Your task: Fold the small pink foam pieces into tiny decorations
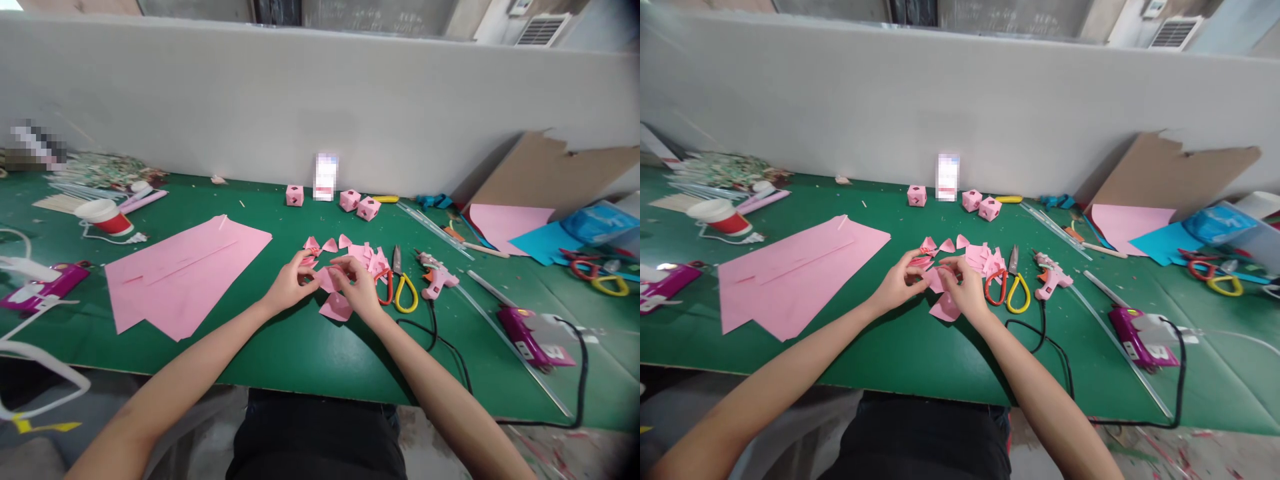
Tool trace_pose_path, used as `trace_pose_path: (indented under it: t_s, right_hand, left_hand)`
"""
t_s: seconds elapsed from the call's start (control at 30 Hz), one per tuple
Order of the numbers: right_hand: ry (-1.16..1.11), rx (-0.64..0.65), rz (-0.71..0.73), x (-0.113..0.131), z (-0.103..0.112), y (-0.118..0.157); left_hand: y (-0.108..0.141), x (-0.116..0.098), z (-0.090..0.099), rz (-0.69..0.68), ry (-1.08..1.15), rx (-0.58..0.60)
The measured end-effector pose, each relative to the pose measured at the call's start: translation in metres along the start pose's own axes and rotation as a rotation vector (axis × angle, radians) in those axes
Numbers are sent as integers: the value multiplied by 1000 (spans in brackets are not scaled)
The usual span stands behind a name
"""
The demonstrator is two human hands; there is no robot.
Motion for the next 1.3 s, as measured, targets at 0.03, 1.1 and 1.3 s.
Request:
trace_pose_path:
  t_s: [0.03,1.1,1.3]
  right_hand:
    - [7,2,1,0,1,-1]
    - [129,61,139,11,0,-1]
    - [115,43,148,12,1,-1]
  left_hand:
    - [0,0,1,14,-14,-11]
    - [1,3,2,49,214,-57]
    - [3,-2,7,15,126,-136]
Point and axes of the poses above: each hand's wrist, its own y-axis away from the middle knuckle, its own z-axis out of the back of the hand, x = y × z, the point moved 4 cm from there along -y, towards the middle knuckle, and after that the axes turned 2 degrees about -z, right-handed, at the moved point
